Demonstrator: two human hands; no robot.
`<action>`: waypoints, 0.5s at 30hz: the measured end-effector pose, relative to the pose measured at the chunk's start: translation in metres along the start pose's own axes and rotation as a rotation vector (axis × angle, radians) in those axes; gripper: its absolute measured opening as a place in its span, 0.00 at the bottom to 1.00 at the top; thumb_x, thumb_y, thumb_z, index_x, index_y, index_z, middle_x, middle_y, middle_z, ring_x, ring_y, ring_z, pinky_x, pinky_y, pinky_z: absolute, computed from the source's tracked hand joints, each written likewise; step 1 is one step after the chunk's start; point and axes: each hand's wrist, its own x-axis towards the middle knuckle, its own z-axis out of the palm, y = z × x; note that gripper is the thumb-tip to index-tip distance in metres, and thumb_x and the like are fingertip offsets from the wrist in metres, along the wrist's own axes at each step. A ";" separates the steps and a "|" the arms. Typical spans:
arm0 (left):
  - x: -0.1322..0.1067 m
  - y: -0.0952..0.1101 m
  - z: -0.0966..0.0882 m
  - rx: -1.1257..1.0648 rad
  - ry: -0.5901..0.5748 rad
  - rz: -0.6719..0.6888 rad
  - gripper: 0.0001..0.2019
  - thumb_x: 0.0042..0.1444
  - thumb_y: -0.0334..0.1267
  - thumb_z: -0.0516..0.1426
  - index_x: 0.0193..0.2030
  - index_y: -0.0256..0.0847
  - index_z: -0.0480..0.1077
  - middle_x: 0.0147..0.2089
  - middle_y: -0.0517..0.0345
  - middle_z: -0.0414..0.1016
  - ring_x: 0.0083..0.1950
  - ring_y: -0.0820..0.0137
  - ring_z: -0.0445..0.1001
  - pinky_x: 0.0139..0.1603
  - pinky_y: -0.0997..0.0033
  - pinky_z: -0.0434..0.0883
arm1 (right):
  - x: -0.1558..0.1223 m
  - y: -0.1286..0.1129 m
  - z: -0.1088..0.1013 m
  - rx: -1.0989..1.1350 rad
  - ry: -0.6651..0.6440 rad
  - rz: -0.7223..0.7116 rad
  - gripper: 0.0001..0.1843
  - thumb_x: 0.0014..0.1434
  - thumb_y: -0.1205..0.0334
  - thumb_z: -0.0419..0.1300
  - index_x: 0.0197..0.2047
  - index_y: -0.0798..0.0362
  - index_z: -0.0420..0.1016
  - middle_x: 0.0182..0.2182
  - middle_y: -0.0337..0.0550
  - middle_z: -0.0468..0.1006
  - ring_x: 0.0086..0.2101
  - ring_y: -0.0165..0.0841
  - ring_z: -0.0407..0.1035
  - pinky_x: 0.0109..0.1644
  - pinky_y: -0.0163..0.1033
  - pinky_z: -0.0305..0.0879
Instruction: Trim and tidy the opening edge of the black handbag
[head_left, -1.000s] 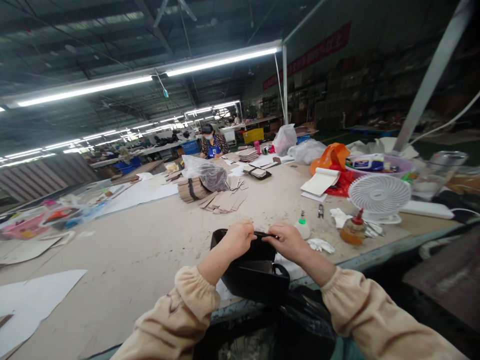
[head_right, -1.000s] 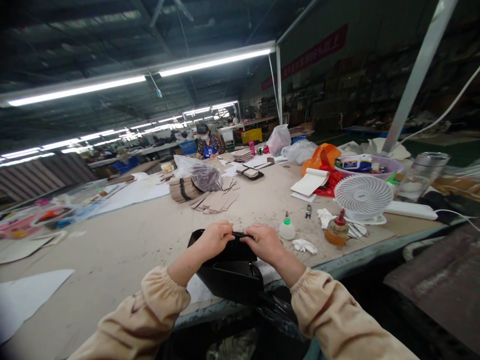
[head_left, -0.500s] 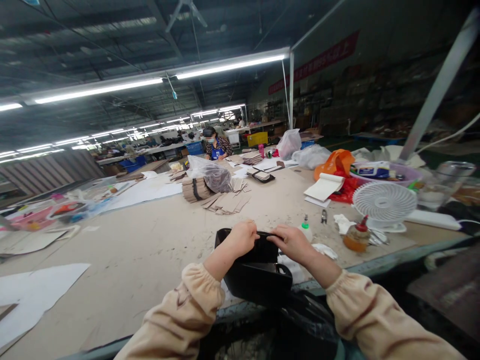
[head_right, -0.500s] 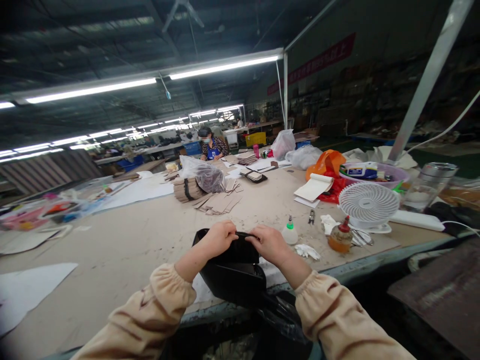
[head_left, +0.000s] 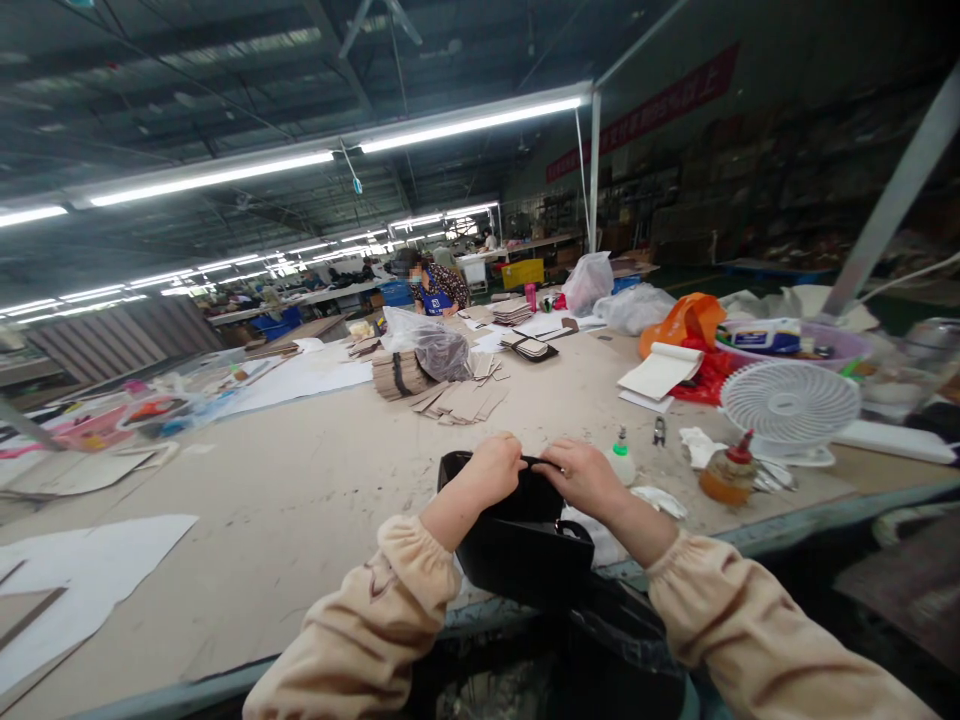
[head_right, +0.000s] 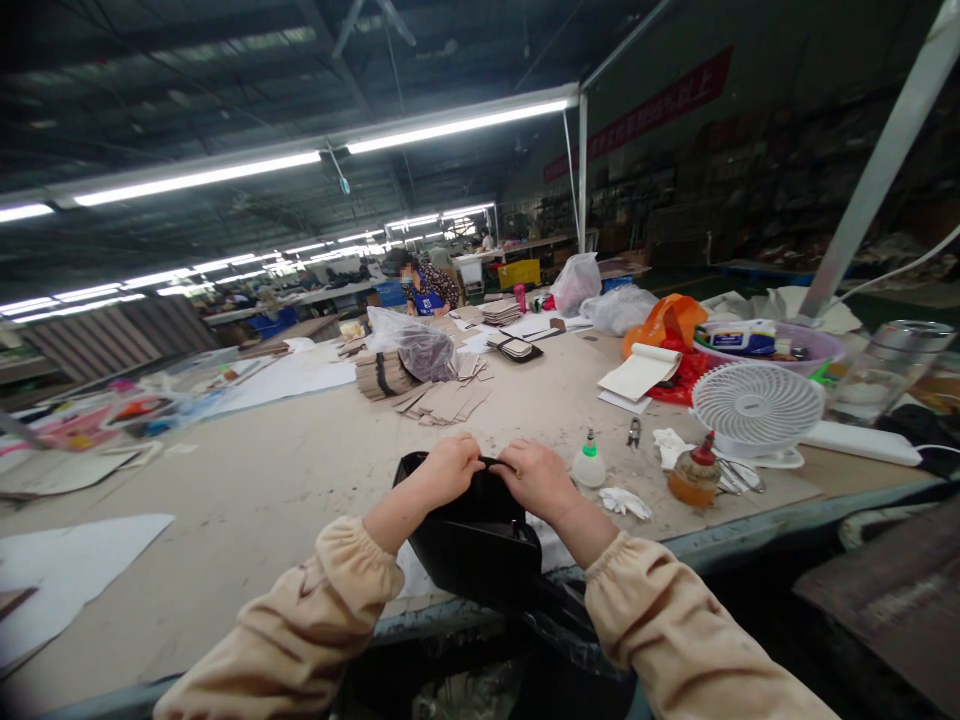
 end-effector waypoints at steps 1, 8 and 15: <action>0.000 0.000 0.000 0.005 0.000 -0.001 0.06 0.56 0.32 0.55 0.29 0.36 0.69 0.33 0.54 0.70 0.38 0.67 0.70 0.40 0.70 0.66 | 0.001 0.000 0.000 0.014 0.003 -0.007 0.08 0.60 0.61 0.57 0.29 0.51 0.74 0.28 0.42 0.73 0.34 0.34 0.67 0.38 0.37 0.60; 0.002 -0.004 -0.002 -0.045 0.009 -0.080 0.09 0.53 0.39 0.59 0.26 0.37 0.74 0.31 0.55 0.75 0.35 0.68 0.71 0.38 0.70 0.66 | 0.003 0.002 0.001 0.105 -0.003 0.015 0.10 0.59 0.62 0.57 0.26 0.51 0.72 0.26 0.40 0.71 0.32 0.32 0.66 0.37 0.35 0.59; -0.006 -0.021 -0.008 -0.156 -0.022 -0.047 0.06 0.51 0.40 0.59 0.29 0.41 0.76 0.34 0.59 0.78 0.36 0.70 0.72 0.41 0.72 0.66 | 0.001 0.009 0.001 0.169 -0.011 0.032 0.12 0.58 0.62 0.57 0.23 0.52 0.69 0.24 0.38 0.68 0.29 0.30 0.64 0.33 0.34 0.57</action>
